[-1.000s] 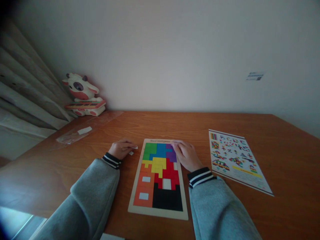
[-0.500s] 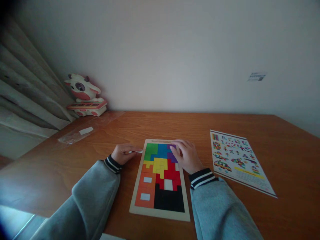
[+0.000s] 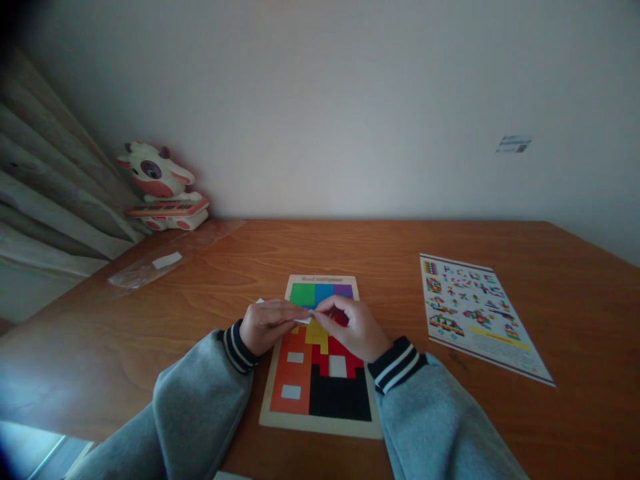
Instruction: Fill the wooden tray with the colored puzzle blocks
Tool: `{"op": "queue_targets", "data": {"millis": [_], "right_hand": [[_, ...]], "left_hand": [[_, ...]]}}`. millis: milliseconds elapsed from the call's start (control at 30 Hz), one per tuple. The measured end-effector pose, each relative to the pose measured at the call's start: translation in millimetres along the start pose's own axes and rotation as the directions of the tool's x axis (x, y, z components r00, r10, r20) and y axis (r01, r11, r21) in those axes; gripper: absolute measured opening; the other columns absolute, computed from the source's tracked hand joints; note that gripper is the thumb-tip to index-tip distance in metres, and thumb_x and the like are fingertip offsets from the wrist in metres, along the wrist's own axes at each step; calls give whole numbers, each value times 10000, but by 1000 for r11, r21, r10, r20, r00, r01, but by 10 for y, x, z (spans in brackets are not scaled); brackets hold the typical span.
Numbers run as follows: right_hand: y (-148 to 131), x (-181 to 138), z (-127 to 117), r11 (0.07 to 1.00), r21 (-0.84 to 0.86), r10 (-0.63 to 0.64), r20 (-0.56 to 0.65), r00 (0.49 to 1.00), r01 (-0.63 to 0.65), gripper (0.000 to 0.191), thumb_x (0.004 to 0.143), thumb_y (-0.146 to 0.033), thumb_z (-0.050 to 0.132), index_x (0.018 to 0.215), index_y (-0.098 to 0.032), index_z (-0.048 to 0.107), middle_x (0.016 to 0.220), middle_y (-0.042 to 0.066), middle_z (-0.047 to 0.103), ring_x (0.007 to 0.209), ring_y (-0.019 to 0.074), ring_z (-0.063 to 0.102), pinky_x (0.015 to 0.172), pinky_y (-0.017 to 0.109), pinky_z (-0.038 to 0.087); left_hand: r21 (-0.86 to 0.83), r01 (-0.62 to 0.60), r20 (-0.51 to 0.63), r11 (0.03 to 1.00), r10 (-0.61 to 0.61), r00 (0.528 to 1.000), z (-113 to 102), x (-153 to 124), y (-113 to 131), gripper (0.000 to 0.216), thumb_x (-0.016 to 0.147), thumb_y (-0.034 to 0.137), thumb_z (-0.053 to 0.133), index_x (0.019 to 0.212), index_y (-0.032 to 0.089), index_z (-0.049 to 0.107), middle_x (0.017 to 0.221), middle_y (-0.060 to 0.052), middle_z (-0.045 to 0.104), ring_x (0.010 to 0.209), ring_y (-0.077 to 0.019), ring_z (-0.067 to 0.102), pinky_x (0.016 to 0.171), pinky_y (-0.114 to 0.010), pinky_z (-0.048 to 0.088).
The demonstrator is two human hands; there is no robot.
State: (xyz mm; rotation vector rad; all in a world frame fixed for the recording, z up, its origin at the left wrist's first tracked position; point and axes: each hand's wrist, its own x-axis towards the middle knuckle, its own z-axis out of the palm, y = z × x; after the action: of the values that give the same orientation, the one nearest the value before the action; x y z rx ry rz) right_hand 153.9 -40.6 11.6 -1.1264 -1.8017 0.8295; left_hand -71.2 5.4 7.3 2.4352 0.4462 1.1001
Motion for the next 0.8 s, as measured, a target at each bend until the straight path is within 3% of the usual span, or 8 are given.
{"op": "queue_targets", "data": {"millis": [100, 167, 233, 300, 400, 567, 800], "right_hand": [[38, 4, -188, 985, 144, 100, -12, 995, -98, 286, 857, -484, 607, 783, -208, 603, 944, 72, 722, 855, 189, 676, 807, 356, 550], [126, -16, -370, 956, 191, 220, 45, 974, -224, 311, 820, -502, 648, 876, -196, 627, 861, 60, 728, 771, 178, 684, 759, 347, 562], [247, -56, -547, 928, 192, 300, 122, 946, -319, 404, 781, -484, 699, 1061, -200, 636, 878, 49, 740, 833, 189, 696, 802, 354, 554], [361, -104, -674, 916, 144, 345, 194, 918, -374, 408, 773, -484, 708, 1057, -194, 667, 887, 52, 750, 853, 196, 698, 824, 358, 543], [453, -154, -742, 922, 63, 358, 230, 905, -381, 354, 764, -506, 705, 924, -192, 726, 928, 66, 760, 883, 218, 695, 846, 373, 530], [424, -151, -669, 947, -54, 320, 221, 921, -316, 315, 780, -511, 683, 903, -230, 755, 936, 49, 767, 896, 237, 691, 855, 390, 520], [398, -146, -570, 950, -122, 306, 166, 937, -288, 286, 809, -487, 649, 886, -224, 731, 780, 23, 729, 700, 176, 642, 631, 294, 484]], "left_hand": [[143, -69, 50, 987, 63, 997, -91, -7, -92, 215, 949, 277, 535, 1044, 242, 724, 1040, -71, 733, 908, -167, 673, 831, -300, 556], [231, -126, 125, 965, 99, 987, -200, -33, -204, 218, 947, 287, 532, 1015, 254, 736, 1007, -71, 735, 881, -166, 662, 832, -305, 543], [271, -145, 194, 952, 93, 977, -333, -75, -334, 218, 946, 292, 537, 998, 255, 745, 968, -71, 739, 860, -159, 666, 832, -296, 535], [278, -132, 216, 951, 72, 974, -467, -124, -453, 194, 927, 317, 578, 971, 255, 756, 952, -69, 741, 836, -153, 674, 809, -284, 535], [263, -90, 242, 961, 24, 970, -633, -191, -577, 183, 917, 339, 598, 957, 271, 763, 966, -60, 748, 854, -152, 690, 816, -283, 539], [233, -33, 276, 972, -33, 961, -776, -278, -667, 200, 924, 351, 586, 976, 272, 762, 959, -50, 763, 892, -161, 714, 886, -309, 549], [233, -35, 200, 972, -12, 980, -744, -333, -733, 173, 913, 308, 611, 995, 260, 756, 935, -32, 767, 859, -153, 720, 846, -286, 574]]}}
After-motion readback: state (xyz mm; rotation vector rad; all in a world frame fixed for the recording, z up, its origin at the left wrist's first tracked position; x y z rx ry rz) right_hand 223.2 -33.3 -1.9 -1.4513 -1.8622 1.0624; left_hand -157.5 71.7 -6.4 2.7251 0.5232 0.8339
